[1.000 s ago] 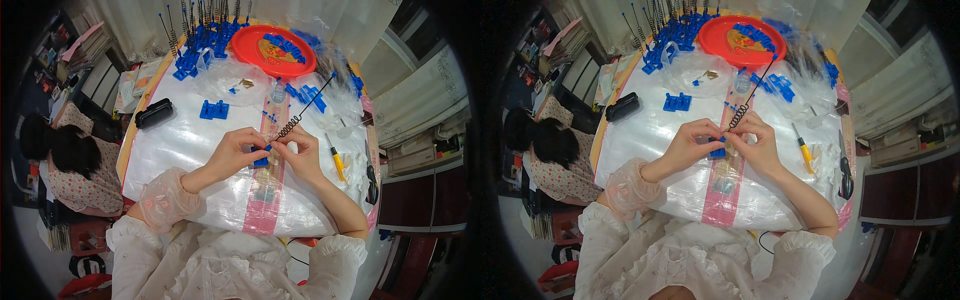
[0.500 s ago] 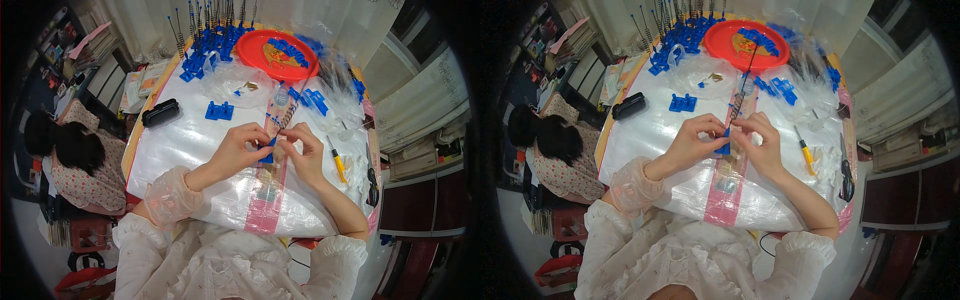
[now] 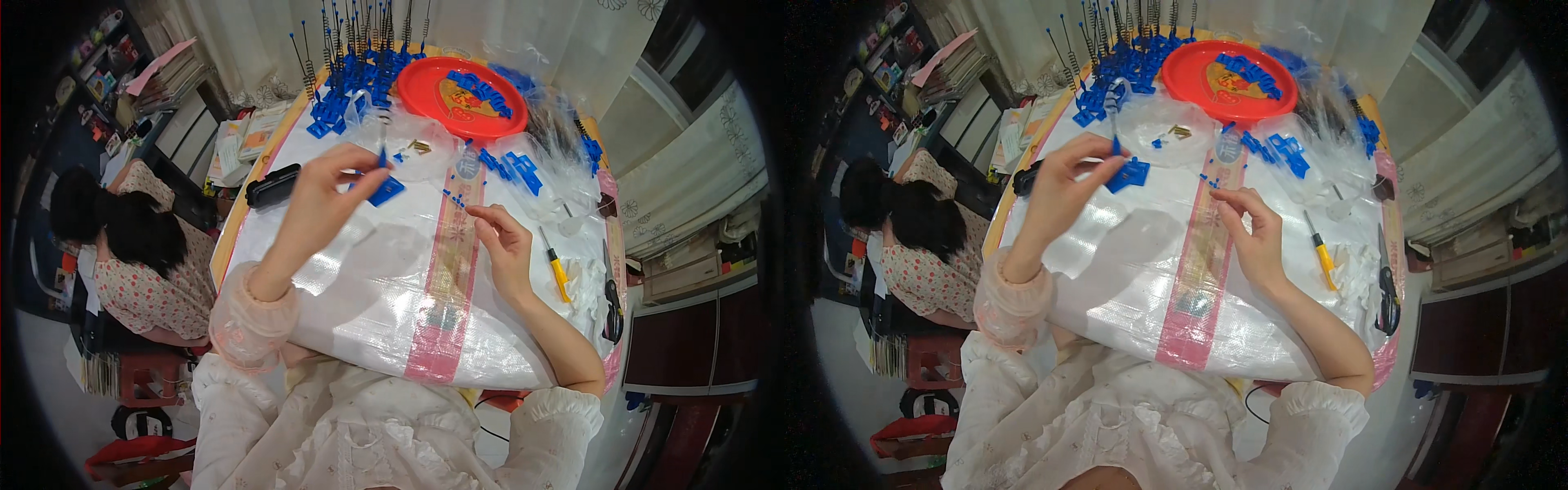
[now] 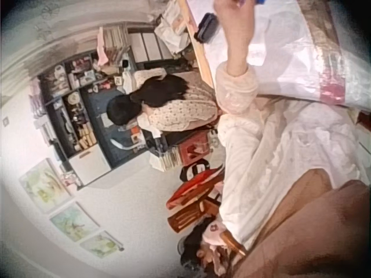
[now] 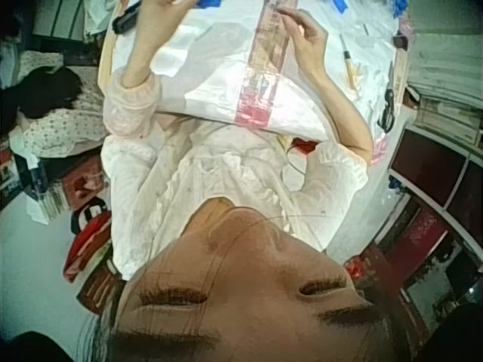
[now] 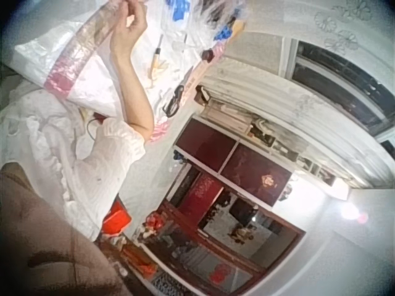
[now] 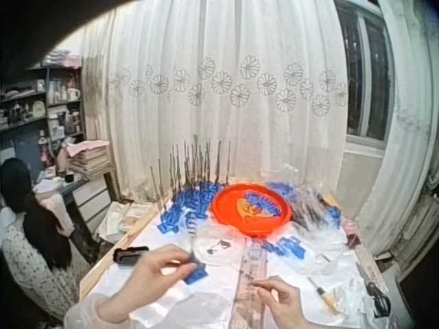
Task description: The recorder is assembling small blue plastic parts onto a metal spring and wire component.
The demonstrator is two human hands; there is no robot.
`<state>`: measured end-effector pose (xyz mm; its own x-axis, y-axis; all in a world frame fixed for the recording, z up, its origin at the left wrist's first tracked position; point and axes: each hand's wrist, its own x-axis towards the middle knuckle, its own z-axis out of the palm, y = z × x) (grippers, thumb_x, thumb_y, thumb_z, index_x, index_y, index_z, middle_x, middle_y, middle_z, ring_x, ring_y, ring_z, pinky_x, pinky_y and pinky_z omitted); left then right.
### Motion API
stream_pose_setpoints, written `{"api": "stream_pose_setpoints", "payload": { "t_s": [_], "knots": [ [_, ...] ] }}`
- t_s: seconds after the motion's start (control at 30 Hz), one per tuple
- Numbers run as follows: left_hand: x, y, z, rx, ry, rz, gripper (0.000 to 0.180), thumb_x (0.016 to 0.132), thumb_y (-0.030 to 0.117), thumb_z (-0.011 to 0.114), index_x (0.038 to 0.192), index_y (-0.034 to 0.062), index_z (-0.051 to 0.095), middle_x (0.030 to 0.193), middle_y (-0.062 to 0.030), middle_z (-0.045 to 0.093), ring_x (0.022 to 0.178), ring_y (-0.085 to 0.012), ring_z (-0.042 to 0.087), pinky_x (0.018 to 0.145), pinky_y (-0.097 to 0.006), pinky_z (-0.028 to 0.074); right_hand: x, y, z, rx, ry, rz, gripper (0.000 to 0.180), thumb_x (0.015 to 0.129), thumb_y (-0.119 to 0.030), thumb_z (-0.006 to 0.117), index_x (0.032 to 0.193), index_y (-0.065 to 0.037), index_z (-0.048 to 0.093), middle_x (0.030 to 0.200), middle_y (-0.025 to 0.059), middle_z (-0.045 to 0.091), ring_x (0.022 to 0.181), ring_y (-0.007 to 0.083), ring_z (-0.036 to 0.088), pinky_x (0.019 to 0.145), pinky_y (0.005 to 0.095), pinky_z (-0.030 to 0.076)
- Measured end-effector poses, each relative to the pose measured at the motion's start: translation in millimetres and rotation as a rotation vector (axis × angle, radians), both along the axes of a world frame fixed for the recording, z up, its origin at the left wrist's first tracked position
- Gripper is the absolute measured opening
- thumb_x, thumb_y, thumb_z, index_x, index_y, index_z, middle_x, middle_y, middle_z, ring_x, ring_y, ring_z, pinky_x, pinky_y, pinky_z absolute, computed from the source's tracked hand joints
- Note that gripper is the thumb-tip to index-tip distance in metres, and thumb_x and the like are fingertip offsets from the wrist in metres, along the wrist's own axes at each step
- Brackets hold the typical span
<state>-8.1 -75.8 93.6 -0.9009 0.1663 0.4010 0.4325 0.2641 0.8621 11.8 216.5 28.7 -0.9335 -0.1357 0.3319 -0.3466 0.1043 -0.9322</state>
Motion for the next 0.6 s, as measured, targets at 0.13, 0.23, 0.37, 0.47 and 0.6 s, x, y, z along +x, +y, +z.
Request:
{"api": "stream_pose_setpoints", "payload": {
  "t_s": [0.13,0.23,0.37,0.47,0.6],
  "knots": [
    [-19,-54,1,0.039,0.002,0.141,0.016,0.098,0.007,0.074,0.105,-0.0072,0.075,0.107,-0.0079,0.072,0.092,-0.0131,0.07,0.084,-0.027,0.057,1,0,1,0.023,-0.001,0.018,0.02,0.099,-0.007,0.068,0.116,0.001,0.076,0.094,0.0017,0.062,0.088,0.0109,0.053,0.087,0.0275,0.044],
    [-43,-106,-17,-0.043,0.074,0.22,0.016,0.098,0.007,0.075,0.106,-0.0064,0.076,0.105,-0.0071,0.073,0.09,-0.0121,0.07,0.08,-0.025,0.056,1,-3,-3,0.027,-0.023,0.044,0.021,0.098,-0.007,0.068,0.116,0.0,0.076,0.095,0.0018,0.063,0.089,0.011,0.053,0.087,0.0275,0.044],
    [-76,-146,-40,-0.13,0.017,0.337,0.018,0.097,0.01,0.077,0.108,-0.0045,0.077,0.099,-0.0054,0.075,0.086,-0.0104,0.07,0.074,-0.023,0.054,3,-2,-5,0.056,-0.058,0.071,0.023,0.098,-0.006,0.067,0.118,0.003,0.075,0.103,0.0037,0.069,0.094,0.0109,0.056,0.091,0.0275,0.044],
    [-92,-157,-55,-0.172,-0.009,0.366,0.019,0.096,0.012,0.078,0.107,-0.0033,0.078,0.096,-0.0046,0.076,0.085,-0.0107,0.071,0.073,-0.024,0.054,5,-4,-2,0.064,-0.086,0.079,0.023,0.098,-0.006,0.067,0.118,0.002,0.075,0.104,0.0037,0.07,0.094,0.011,0.057,0.091,0.0275,0.044],
    [-118,-162,-81,-0.281,0.045,0.34,0.021,0.094,0.014,0.08,0.106,-0.0031,0.078,0.093,-0.0063,0.077,0.084,-0.0125,0.072,0.073,-0.026,0.056,5,-5,-3,0.044,-0.095,0.091,0.02,0.097,-0.005,0.067,0.115,-0.001,0.076,0.102,0.0021,0.067,0.088,0.0097,0.053,0.085,0.0271,0.045]
  ]
}}
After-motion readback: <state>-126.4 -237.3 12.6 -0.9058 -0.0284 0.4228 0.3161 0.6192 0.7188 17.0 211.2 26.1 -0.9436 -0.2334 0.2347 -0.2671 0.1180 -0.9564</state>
